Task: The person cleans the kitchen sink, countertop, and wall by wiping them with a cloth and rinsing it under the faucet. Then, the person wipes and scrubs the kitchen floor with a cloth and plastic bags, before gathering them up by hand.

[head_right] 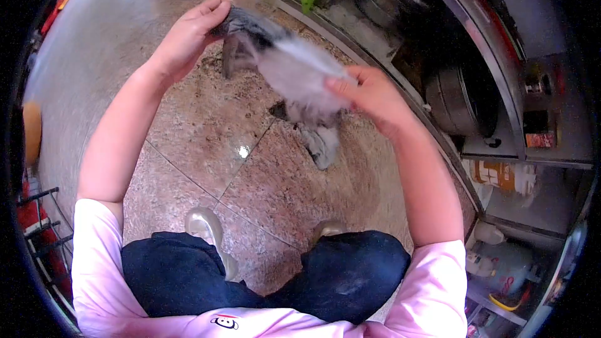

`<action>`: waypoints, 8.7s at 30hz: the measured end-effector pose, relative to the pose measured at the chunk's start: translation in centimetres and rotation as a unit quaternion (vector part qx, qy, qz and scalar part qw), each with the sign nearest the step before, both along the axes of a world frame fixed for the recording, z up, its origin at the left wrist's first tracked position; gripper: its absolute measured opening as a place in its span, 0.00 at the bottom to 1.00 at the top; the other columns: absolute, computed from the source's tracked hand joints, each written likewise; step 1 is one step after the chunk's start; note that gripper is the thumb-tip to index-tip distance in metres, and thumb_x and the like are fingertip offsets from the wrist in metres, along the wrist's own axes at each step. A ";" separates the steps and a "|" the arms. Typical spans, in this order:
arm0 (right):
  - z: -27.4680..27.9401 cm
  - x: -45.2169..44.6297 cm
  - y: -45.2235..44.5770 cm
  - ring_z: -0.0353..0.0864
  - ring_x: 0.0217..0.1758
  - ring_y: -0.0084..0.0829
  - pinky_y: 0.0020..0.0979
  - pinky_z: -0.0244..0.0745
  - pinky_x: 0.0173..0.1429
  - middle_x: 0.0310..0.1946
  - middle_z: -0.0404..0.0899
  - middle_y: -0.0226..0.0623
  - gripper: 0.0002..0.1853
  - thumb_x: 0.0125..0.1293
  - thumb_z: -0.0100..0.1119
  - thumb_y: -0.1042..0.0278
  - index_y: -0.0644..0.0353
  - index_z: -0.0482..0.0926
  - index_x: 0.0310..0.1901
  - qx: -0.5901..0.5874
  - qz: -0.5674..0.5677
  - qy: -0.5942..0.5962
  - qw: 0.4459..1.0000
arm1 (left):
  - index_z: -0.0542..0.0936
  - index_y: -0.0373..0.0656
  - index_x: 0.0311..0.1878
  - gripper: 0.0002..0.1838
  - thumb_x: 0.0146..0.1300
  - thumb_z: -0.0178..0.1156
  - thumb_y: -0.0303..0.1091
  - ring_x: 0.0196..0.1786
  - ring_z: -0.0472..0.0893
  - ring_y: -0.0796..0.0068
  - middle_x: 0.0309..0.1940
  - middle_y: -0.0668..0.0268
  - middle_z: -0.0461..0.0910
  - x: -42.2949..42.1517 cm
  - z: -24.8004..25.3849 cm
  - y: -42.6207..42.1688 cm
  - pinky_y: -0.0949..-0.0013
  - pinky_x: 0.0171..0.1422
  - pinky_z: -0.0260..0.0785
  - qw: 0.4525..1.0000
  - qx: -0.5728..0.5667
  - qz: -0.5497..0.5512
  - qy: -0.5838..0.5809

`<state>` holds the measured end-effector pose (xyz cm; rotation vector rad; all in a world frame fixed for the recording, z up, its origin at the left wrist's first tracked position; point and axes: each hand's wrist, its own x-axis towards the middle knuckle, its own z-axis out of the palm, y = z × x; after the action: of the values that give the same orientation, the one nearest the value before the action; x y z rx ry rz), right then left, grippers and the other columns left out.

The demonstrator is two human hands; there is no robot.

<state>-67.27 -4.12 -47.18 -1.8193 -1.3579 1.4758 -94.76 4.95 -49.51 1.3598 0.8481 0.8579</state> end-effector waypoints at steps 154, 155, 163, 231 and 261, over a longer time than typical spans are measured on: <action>-28.6 -15.2 2.5 0.50 0.67 0.45 0.64 0.44 0.62 0.64 0.56 0.34 0.23 0.55 0.56 0.42 0.32 0.72 0.54 0.390 0.520 -0.219 0.727 | 0.67 0.38 0.38 0.09 0.54 0.52 0.18 0.50 0.69 0.72 0.48 0.58 0.68 -20.8 -2.7 -40.9 0.71 0.57 0.59 0.770 -0.107 0.445 0.444; -29.6 -14.8 2.8 0.55 0.65 0.45 0.64 0.48 0.60 0.61 0.61 0.34 0.20 0.55 0.56 0.46 0.32 0.73 0.52 0.439 0.484 -0.212 0.727 | 0.67 0.38 0.39 0.09 0.55 0.51 0.18 0.50 0.69 0.72 0.48 0.58 0.68 -21.3 -2.9 -41.5 0.71 0.57 0.59 0.762 -0.097 0.437 0.467; -29.6 -6.3 15.1 0.69 0.49 0.45 0.40 0.67 0.49 0.51 0.69 0.38 0.26 0.55 0.59 0.64 0.49 0.68 0.58 0.346 0.193 -0.341 0.853 | 0.66 0.39 0.40 0.09 0.56 0.52 0.21 0.50 0.69 0.73 0.48 0.59 0.69 -20.8 -3.1 -39.7 0.72 0.57 0.59 0.772 -0.097 0.462 0.425; -5.5 19.9 -10.0 0.68 0.57 0.26 0.32 0.64 0.57 0.53 0.72 0.30 0.21 0.63 0.54 0.55 0.55 0.70 0.54 0.137 -0.046 0.088 0.986 | 0.59 0.43 0.62 0.21 0.70 0.41 0.40 0.54 0.72 0.72 0.52 0.63 0.72 16.5 0.0 -10.4 0.69 0.55 0.67 0.958 -0.276 -0.046 -0.067; -15.5 9.2 -8.4 0.74 0.35 0.22 0.25 0.71 0.41 0.30 0.74 0.25 0.02 0.63 0.56 0.72 0.55 0.73 0.36 0.007 -0.267 0.527 0.807 | 0.78 0.40 0.39 0.09 0.59 0.58 0.34 0.42 0.78 0.75 0.37 0.62 0.80 14.8 -6.4 -10.5 0.70 0.45 0.68 0.967 0.104 -0.070 0.223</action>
<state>-58.06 -12.47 -62.64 -0.8839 -0.2572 1.6708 -79.95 -5.56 -55.89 1.8156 1.0098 0.5455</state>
